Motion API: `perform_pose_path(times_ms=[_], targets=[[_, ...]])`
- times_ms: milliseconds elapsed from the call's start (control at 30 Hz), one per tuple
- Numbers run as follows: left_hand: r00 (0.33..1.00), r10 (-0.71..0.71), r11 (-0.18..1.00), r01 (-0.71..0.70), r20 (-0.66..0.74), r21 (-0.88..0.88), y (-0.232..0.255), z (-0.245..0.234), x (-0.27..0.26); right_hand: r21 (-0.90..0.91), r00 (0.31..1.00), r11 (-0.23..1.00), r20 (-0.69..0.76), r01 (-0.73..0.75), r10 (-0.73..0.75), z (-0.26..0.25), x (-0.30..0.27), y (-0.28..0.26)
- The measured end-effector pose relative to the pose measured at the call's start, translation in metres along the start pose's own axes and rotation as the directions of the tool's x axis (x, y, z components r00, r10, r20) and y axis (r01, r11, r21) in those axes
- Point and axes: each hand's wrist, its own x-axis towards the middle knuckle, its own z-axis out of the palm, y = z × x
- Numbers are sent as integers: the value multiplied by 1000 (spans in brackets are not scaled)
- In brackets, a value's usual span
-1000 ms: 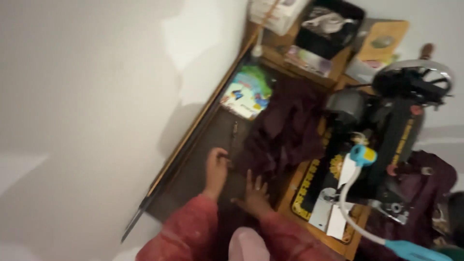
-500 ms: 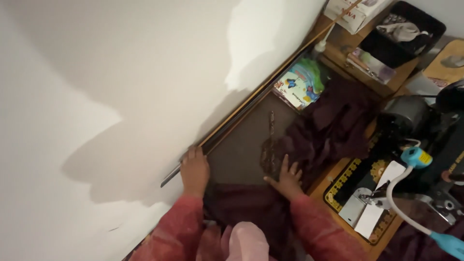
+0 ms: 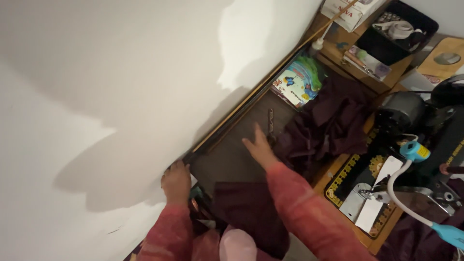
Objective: Measuring fabric with a ruler and preparing it for sewing on a sewing machine
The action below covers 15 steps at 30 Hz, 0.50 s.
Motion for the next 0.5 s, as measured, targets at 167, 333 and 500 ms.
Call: perform_pose_path(times_ms=[167, 333, 500], targets=[[997, 70, 997, -69, -44, 25, -6, 9, 4, 378, 984, 910, 122, -170, 133, 16, 36, -36], [992, 102, 994, -105, -80, -32, -13, 14, 8, 528, 987, 841, 157, -117, 39, 38, 67, -48], [993, 110, 987, -113, -36, -113, -15, 9, 15, 340, 973, 928, 217, -150, 78, 66, 92, -21]])
